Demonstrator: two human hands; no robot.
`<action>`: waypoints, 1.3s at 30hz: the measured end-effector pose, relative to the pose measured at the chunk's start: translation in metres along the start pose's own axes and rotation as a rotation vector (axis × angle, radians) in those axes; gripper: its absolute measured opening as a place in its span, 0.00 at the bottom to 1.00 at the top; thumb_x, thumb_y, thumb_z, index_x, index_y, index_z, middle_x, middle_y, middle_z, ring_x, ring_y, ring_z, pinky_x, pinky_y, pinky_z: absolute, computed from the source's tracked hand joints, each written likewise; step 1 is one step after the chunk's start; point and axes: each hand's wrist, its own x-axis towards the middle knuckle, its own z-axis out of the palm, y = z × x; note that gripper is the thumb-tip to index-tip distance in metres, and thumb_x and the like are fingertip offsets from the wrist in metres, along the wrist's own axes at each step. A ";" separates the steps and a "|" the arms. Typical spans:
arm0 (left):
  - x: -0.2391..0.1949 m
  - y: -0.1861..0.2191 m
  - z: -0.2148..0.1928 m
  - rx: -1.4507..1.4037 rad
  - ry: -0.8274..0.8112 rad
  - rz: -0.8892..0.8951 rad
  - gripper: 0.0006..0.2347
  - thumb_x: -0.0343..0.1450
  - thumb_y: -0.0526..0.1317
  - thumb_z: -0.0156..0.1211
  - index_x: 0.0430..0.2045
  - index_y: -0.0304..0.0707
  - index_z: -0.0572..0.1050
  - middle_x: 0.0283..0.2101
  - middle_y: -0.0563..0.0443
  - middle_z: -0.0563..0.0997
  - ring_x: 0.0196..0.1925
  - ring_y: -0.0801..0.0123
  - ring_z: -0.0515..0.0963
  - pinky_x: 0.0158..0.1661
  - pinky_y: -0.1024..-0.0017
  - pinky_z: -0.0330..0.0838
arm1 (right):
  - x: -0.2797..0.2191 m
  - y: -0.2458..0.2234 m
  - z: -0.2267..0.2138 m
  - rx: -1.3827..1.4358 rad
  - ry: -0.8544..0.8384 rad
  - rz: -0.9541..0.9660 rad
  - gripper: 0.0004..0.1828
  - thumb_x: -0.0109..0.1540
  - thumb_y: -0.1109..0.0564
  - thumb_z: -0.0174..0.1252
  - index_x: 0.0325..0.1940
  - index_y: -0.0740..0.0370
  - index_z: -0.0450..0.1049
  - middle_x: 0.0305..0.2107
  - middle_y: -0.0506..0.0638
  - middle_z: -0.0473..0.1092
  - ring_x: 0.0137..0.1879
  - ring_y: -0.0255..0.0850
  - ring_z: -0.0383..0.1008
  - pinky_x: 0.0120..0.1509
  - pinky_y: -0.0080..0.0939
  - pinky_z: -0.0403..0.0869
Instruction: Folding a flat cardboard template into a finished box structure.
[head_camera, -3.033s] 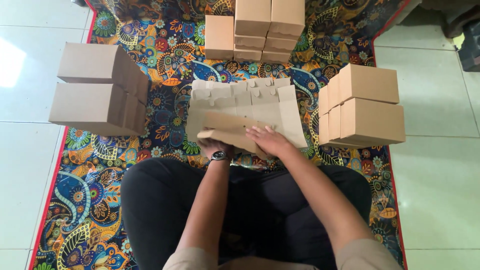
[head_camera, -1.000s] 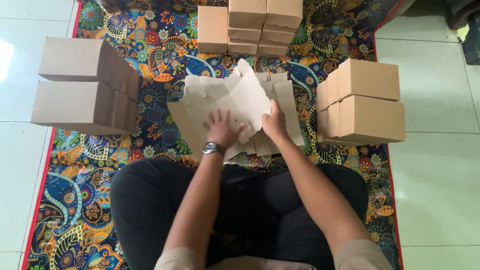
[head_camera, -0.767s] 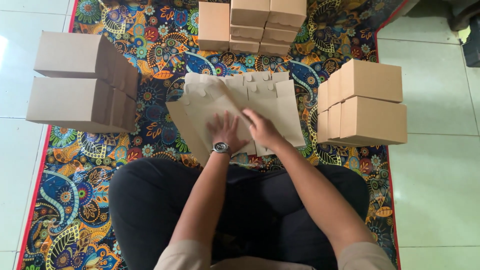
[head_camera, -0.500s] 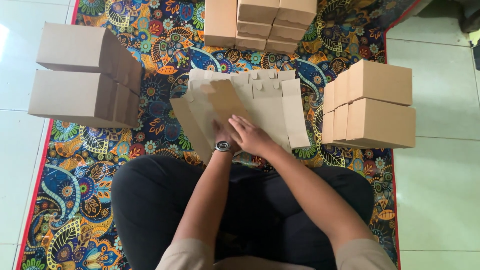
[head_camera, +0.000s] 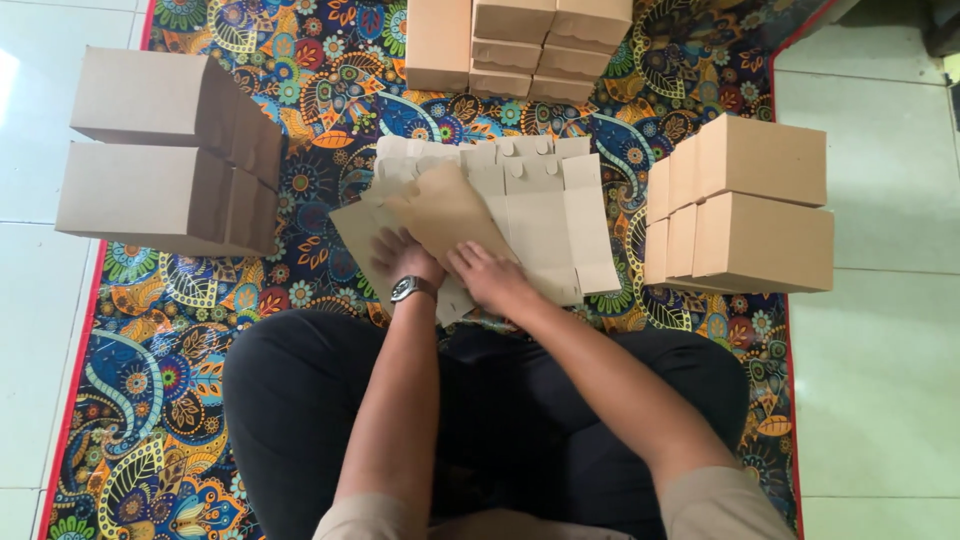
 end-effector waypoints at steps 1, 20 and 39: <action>-0.007 0.004 -0.011 -0.018 0.011 -0.015 0.36 0.67 0.34 0.59 0.73 0.31 0.52 0.77 0.28 0.46 0.78 0.32 0.42 0.71 0.36 0.41 | 0.004 0.001 0.011 -0.115 0.035 -0.009 0.27 0.71 0.56 0.41 0.76 0.53 0.57 0.73 0.55 0.57 0.79 0.50 0.52 0.69 0.55 0.71; -0.006 0.023 -0.050 -1.349 0.593 -0.013 0.22 0.82 0.54 0.40 0.54 0.31 0.73 0.53 0.33 0.78 0.59 0.47 0.78 0.59 0.56 0.72 | -0.004 0.005 -0.003 0.792 0.702 0.209 0.22 0.67 0.50 0.55 0.60 0.66 0.75 0.52 0.65 0.74 0.63 0.56 0.72 0.67 0.56 0.73; -0.014 0.042 0.035 0.377 -0.137 0.574 0.31 0.64 0.54 0.64 0.65 0.67 0.63 0.76 0.58 0.52 0.77 0.50 0.52 0.66 0.42 0.58 | -0.020 0.042 -0.014 0.677 0.610 0.619 0.37 0.58 0.73 0.47 0.73 0.64 0.64 0.64 0.65 0.67 0.71 0.58 0.65 0.73 0.58 0.68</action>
